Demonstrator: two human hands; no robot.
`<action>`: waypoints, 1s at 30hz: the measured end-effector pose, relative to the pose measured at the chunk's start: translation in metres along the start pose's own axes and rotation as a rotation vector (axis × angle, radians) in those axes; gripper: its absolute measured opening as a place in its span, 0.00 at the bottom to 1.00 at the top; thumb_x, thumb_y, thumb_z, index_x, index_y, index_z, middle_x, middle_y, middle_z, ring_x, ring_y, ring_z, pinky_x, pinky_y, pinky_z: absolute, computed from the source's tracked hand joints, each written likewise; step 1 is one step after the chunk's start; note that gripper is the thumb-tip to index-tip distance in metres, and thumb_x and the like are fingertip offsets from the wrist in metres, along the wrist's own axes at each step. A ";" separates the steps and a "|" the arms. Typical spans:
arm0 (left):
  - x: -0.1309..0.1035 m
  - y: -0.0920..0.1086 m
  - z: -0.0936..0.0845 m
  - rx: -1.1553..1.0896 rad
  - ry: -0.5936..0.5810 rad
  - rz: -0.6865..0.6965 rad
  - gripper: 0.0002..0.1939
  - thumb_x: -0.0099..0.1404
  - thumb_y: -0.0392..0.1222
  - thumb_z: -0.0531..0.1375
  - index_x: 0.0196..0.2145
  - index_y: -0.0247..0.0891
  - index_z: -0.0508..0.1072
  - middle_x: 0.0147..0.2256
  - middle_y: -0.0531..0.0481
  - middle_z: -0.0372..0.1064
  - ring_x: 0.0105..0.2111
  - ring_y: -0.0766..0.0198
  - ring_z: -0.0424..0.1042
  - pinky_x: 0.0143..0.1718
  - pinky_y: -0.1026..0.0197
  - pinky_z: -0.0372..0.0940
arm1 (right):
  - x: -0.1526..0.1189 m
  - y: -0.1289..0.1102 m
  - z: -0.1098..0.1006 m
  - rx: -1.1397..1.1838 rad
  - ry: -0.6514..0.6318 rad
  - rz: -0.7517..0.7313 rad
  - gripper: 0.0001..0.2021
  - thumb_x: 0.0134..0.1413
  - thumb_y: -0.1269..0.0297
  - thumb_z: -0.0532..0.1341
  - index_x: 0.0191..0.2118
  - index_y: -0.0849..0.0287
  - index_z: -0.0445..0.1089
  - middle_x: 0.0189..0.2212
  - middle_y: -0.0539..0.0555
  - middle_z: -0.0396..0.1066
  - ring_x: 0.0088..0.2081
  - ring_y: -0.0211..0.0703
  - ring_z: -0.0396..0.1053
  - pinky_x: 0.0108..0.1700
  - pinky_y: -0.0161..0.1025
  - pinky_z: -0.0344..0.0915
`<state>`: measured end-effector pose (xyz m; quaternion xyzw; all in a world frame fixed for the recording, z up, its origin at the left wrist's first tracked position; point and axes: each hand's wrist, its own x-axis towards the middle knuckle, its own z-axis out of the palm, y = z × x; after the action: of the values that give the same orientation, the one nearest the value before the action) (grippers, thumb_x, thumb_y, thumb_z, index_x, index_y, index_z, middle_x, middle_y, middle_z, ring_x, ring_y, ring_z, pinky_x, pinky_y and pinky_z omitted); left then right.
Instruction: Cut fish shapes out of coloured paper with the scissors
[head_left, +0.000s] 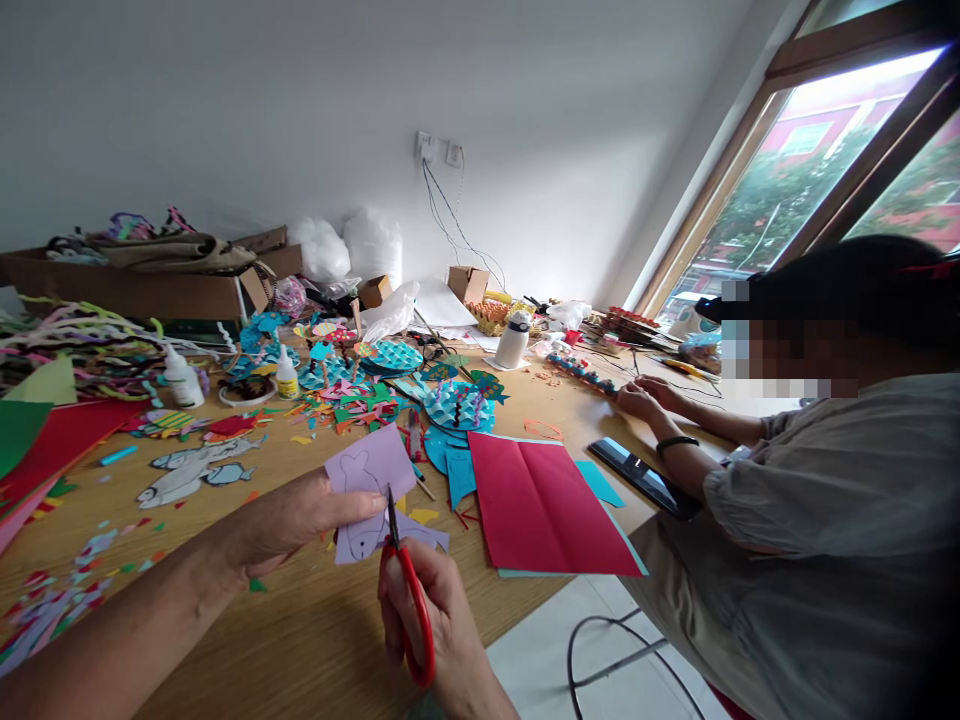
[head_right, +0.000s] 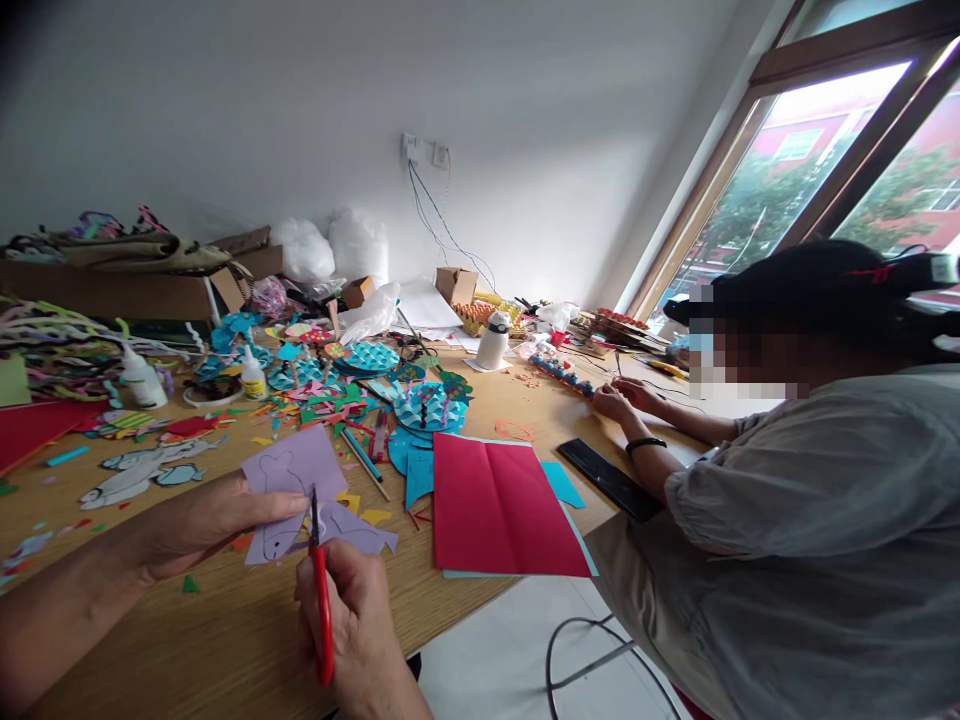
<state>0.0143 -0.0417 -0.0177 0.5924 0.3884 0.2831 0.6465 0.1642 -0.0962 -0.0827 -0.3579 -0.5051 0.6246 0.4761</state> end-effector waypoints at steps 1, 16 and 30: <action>0.000 0.000 0.000 -0.006 -0.003 0.002 0.14 0.54 0.46 0.60 0.39 0.40 0.71 0.36 0.52 0.73 0.37 0.57 0.68 0.39 0.59 0.63 | 0.000 0.000 0.000 -0.004 0.004 0.001 0.26 0.44 0.37 0.55 0.20 0.59 0.55 0.09 0.41 0.50 0.11 0.26 0.47 0.12 0.26 0.43; 0.007 0.003 0.005 -0.143 0.086 0.071 0.10 0.56 0.43 0.60 0.35 0.38 0.74 0.25 0.52 0.71 0.27 0.64 0.69 0.32 0.64 0.63 | 0.002 0.000 0.002 0.060 0.028 0.008 0.25 0.47 0.39 0.54 0.21 0.59 0.56 0.09 0.42 0.52 0.10 0.28 0.48 0.13 0.27 0.43; 0.010 0.014 -0.011 0.140 0.309 0.083 0.11 0.49 0.47 0.64 0.26 0.37 0.71 0.23 0.55 0.69 0.24 0.65 0.67 0.26 0.65 0.61 | -0.017 -0.019 -0.031 -0.062 -0.095 0.039 0.23 0.49 0.42 0.54 0.24 0.60 0.60 0.11 0.43 0.54 0.13 0.30 0.50 0.17 0.29 0.46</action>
<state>0.0113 -0.0254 -0.0051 0.6009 0.4774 0.3694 0.5240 0.2020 -0.1026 -0.0718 -0.3521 -0.5390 0.6341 0.4282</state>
